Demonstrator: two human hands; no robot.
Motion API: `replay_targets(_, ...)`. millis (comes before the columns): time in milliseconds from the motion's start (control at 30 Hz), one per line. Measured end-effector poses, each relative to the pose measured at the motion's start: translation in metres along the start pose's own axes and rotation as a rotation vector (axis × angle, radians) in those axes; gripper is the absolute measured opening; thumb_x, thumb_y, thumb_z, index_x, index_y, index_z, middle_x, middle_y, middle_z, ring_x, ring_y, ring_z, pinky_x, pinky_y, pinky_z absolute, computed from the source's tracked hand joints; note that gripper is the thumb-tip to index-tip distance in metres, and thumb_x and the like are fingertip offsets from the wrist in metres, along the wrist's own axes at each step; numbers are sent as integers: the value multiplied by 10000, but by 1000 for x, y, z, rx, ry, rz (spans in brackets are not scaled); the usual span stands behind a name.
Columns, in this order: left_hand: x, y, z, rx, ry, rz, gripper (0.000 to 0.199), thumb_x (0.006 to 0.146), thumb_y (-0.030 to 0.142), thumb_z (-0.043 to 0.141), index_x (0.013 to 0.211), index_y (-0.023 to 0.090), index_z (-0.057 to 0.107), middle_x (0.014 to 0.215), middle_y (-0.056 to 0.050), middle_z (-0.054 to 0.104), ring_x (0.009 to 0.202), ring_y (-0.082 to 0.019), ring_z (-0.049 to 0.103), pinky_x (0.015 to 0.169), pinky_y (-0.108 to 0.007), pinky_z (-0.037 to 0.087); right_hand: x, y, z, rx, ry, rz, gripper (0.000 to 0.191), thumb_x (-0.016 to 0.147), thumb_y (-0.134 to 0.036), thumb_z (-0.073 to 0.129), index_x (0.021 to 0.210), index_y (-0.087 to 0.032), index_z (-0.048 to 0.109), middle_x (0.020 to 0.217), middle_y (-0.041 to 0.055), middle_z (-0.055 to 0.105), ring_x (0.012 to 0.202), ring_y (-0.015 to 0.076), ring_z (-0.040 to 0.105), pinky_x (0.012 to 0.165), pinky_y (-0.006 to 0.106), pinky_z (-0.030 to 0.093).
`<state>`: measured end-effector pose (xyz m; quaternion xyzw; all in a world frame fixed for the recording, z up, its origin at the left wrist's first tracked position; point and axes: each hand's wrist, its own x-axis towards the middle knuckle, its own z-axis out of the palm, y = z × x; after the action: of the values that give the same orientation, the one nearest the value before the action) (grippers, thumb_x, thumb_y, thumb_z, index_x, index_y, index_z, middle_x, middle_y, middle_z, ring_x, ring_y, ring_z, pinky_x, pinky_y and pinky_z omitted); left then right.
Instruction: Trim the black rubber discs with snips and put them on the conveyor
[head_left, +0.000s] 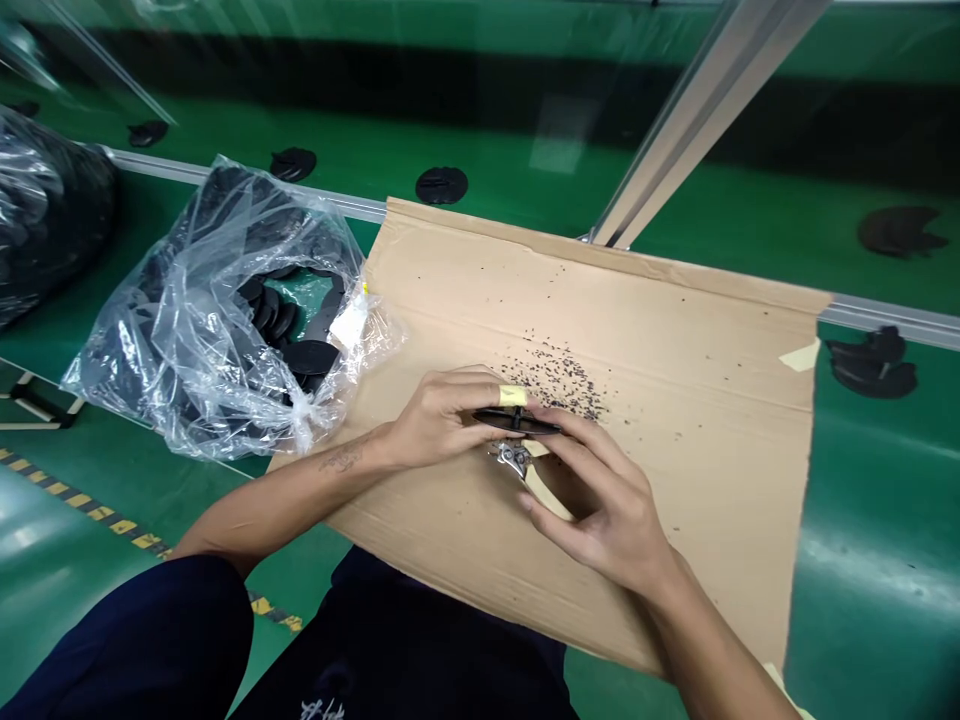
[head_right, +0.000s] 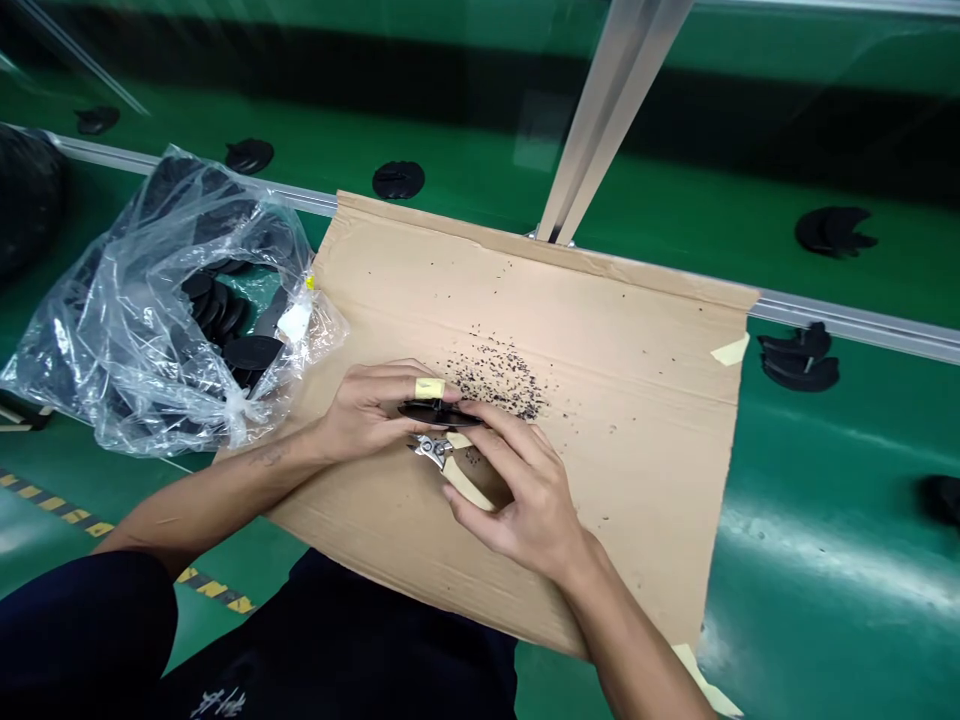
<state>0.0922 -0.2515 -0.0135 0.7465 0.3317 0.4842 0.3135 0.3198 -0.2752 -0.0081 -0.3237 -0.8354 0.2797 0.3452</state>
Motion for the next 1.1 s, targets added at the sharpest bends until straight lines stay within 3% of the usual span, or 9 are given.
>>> replay_targets(300,0,1,0,29,-8,15,376,840,291,801,1178,146,722,1024,-111,778,945,-160,739,834,-279,629,1,-1,-1,-13,17,-17,489,834,-220,765,1296,-207,609,1362,157,648,1219,295,662,997,457,598)
replay_targets(700,0,-1,-3,101,-42,160,260,905,255,732,1109,95,716,985,-136,772,927,-171,729,826,-319,618,2,-1,0,-33,-8,-80,525,820,-219,765,1315,-215,588,1355,171,654,1196,309,677,938,465,612)
replay_targets(900,-3,0,-4,144,8,168,251,863,322,783,1046,158,732,892,-70,785,809,-146,740,741,-277,619,3,-1,0,-21,-21,-89,529,821,-221,757,1323,-232,592,1352,160,660,1194,310,681,916,456,619)
replay_targets(1100,-2,-4,-2,101,4,179,235,968,308,651,1128,147,712,965,-102,785,894,-160,747,806,-303,630,3,-1,0,-38,-22,-98,532,817,-211,769,1318,-226,593,1349,173,662,1193,318,681,890,467,622)
